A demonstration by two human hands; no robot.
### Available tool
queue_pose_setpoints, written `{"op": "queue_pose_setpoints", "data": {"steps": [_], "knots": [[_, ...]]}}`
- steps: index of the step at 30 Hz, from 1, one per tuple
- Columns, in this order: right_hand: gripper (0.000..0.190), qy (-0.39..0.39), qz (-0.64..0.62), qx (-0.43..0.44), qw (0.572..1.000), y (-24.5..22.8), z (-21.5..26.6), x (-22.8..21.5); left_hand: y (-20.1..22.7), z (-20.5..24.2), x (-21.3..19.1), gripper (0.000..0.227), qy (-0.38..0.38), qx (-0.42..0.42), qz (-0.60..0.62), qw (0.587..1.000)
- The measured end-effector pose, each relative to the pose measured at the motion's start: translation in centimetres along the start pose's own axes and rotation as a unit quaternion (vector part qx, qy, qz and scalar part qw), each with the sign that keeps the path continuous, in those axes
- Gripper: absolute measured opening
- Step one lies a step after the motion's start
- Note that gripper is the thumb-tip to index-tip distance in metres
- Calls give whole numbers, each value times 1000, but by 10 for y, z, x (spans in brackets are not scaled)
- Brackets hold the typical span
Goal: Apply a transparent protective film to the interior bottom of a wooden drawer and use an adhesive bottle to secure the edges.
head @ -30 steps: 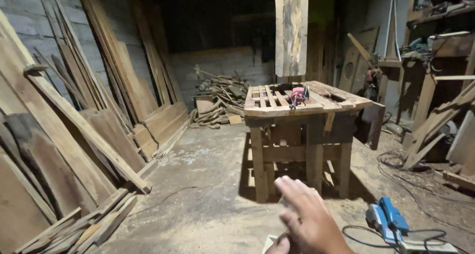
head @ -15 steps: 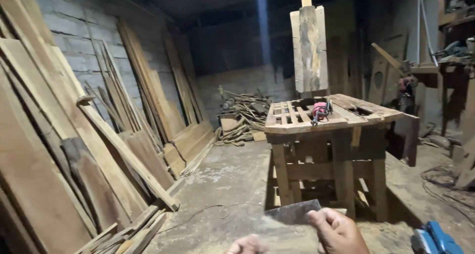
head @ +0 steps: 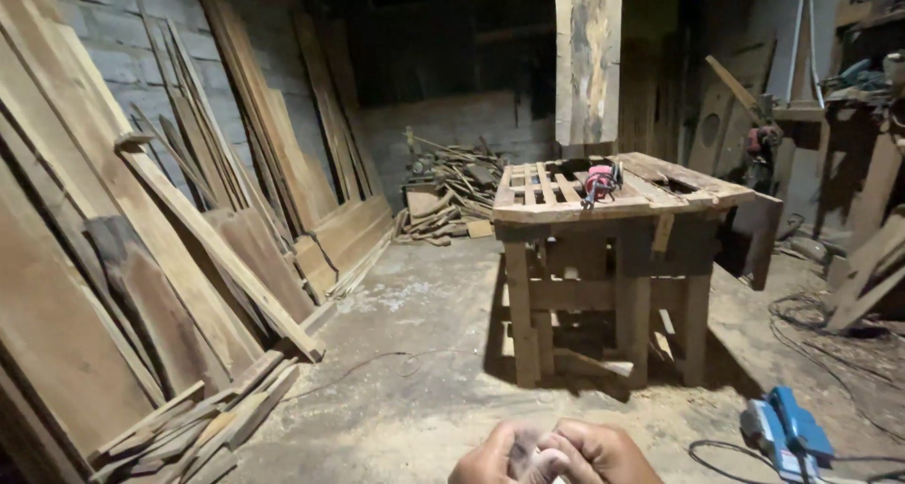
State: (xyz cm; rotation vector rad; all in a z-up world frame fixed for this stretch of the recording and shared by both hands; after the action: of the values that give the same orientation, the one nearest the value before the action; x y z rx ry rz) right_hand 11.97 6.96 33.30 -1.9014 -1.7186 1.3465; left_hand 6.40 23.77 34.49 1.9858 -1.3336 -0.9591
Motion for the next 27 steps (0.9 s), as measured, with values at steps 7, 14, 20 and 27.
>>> {"op": "queue_pose_setpoints", "data": {"steps": [7, 14, 20, 27], "knots": [[41, 80, 102, -82, 988, -48, 0, -47, 2, -1, -20, 59, 13, -80, -90, 993], [36, 184, 46, -12, 982, -55, -6, -91, -3, -3, -46, 36, 0, -152, 79, 985], [37, 239, -96, 49, 965, -57, -1, -120, -50, 2, -63, 13, 97, -198, 99, 970], [39, 83, -64, 59, 993, -36, -12, -93, 25, 4, -34, 45, 65, -49, -94, 992]]}}
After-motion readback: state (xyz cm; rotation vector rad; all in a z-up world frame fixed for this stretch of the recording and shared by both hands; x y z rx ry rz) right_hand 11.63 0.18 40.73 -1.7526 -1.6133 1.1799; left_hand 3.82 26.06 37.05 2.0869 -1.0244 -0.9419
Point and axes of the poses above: each hand's wrist, its own z-axis away from the middle knuckle, its own x-axis out of the palm, y = z × x, the point moved 7 cm from there along -z, towards the middle knuckle, and after that the axes turned 3 degrees about z, right-handed, at the moved point
